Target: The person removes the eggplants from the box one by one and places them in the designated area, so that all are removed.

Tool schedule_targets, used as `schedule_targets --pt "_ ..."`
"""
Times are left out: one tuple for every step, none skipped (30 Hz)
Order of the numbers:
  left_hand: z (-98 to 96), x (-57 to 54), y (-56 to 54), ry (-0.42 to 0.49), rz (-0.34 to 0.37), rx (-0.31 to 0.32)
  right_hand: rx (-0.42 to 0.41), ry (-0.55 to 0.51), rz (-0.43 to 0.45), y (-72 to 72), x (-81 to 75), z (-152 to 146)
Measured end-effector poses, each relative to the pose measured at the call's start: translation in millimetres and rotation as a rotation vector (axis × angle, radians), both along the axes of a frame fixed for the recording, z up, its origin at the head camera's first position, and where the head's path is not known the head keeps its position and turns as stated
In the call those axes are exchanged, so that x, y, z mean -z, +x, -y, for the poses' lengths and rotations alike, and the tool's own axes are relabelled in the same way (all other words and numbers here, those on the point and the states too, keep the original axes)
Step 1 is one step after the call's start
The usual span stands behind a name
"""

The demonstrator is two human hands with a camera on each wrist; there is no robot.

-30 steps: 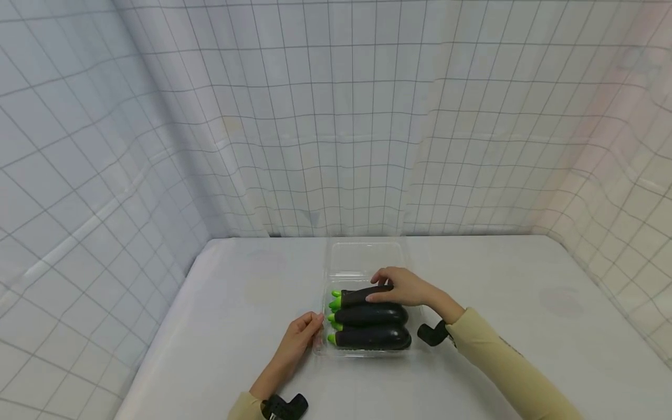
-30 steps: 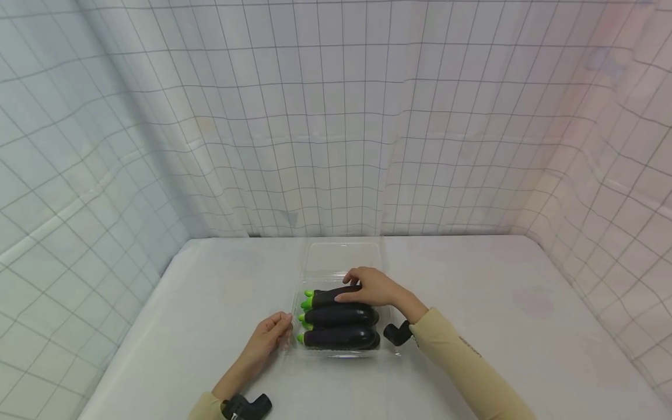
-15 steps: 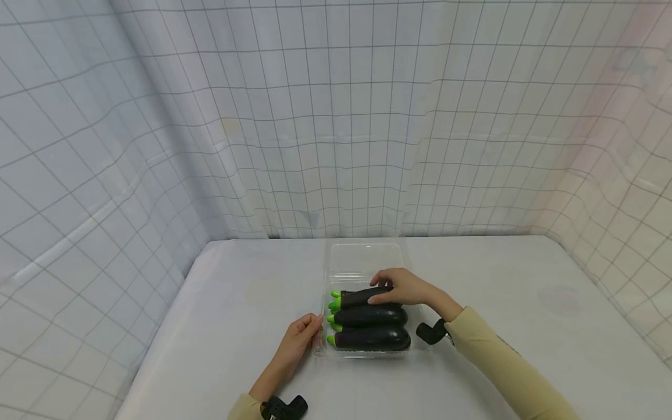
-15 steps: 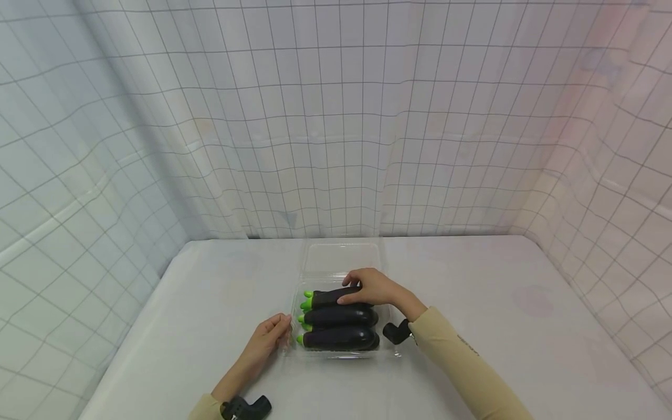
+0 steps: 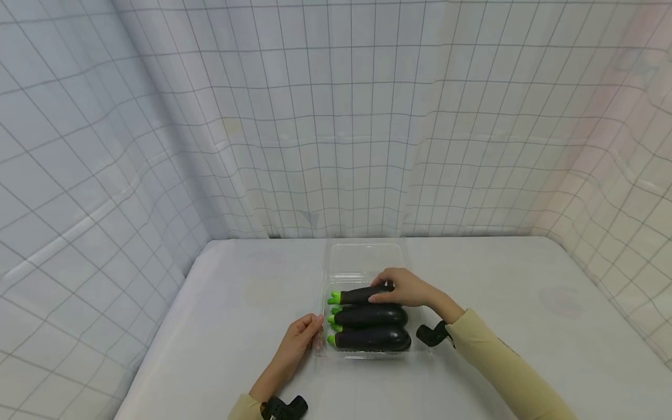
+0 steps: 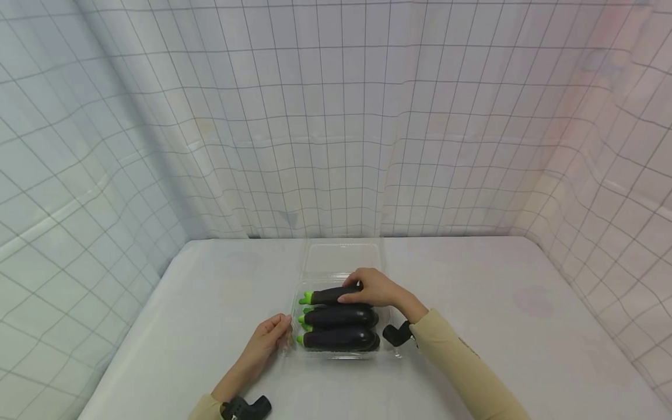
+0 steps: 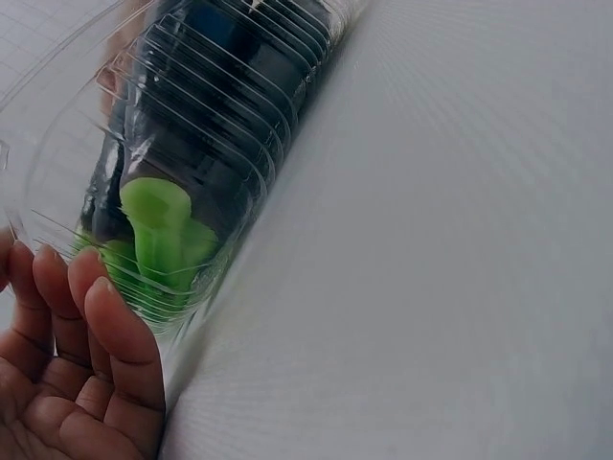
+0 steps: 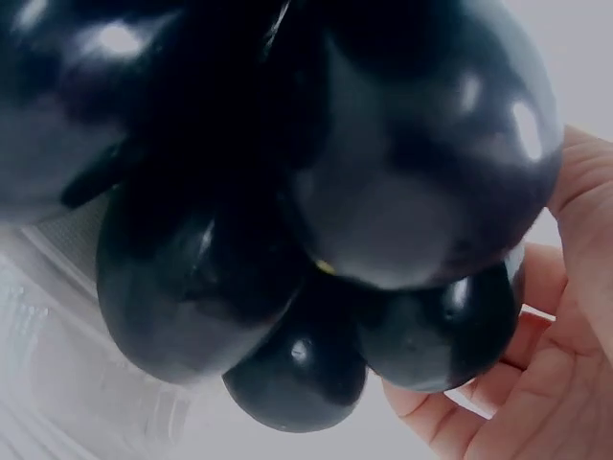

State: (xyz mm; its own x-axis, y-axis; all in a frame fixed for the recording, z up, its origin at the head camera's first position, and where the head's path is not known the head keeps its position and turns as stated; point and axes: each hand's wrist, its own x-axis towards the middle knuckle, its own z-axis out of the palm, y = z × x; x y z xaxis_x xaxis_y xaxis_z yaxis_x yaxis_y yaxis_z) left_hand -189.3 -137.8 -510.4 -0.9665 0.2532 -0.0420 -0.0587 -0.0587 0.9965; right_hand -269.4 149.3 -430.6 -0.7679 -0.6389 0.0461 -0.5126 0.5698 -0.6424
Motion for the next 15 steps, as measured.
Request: schedule_targets --pt "-0.2 0.3 -0.3 0.002 0.003 -0.002 -0.001 -0.006 -0.01 0.1 0.1 -0.7" --pt "-0.5 0.7 -0.4 0.005 0.006 -0.006 -0.002 -0.014 -0.018 0.1 0.4 -1.5" --pt "-0.6 0.7 -0.5 0.007 0.007 -0.007 -0.001 -0.022 -0.024 0.3 0.1 -2.0" --pt "-0.6 0.9 -0.6 0.008 0.007 -0.007 0.001 -0.03 -0.029 0.5 -0.2 -2.6" --pt "-0.5 1.2 -0.8 0.009 0.004 -0.006 0.006 -0.037 -0.033 0.8 -0.4 -3.1" --pt "-0.3 1.3 -0.9 0.01 0.002 -0.006 0.011 -0.046 -0.034 1.2 -0.9 -3.6" --pt "-0.1 1.6 -1.0 0.011 -0.001 -0.006 0.013 -0.052 -0.039 1.8 -1.1 -4.1" --pt "0.0 1.8 -1.1 0.01 -0.006 -0.005 0.015 -0.057 -0.042 1.8 -0.8 -4.5" --pt "0.2 1.8 -1.0 0.009 -0.01 -0.004 0.019 -0.061 -0.039 2.6 -1.1 -4.5" --pt "0.4 1.8 -1.0 0.008 -0.015 -0.004 0.023 -0.063 -0.038 3.2 -1.2 -4.7" --pt "0.4 1.8 -1.0 0.009 -0.02 -0.002 0.028 -0.067 -0.035 3.8 -1.5 -4.6" --pt "0.4 1.6 -0.9 0.009 -0.022 -0.002 0.035 -0.071 -0.034 4.6 -1.6 -4.8" --pt "0.3 1.5 -0.8 0.01 -0.024 -0.002 0.046 -0.075 -0.034 5.5 -1.9 -5.0" --pt "0.3 1.4 -0.7 0.008 -0.024 -0.002 0.061 -0.081 -0.033 6.5 -2.6 -5.1" --pt "0.3 1.3 -0.7 0.008 -0.023 -0.001 0.082 -0.091 -0.033 8.1 -3.7 -5.3"
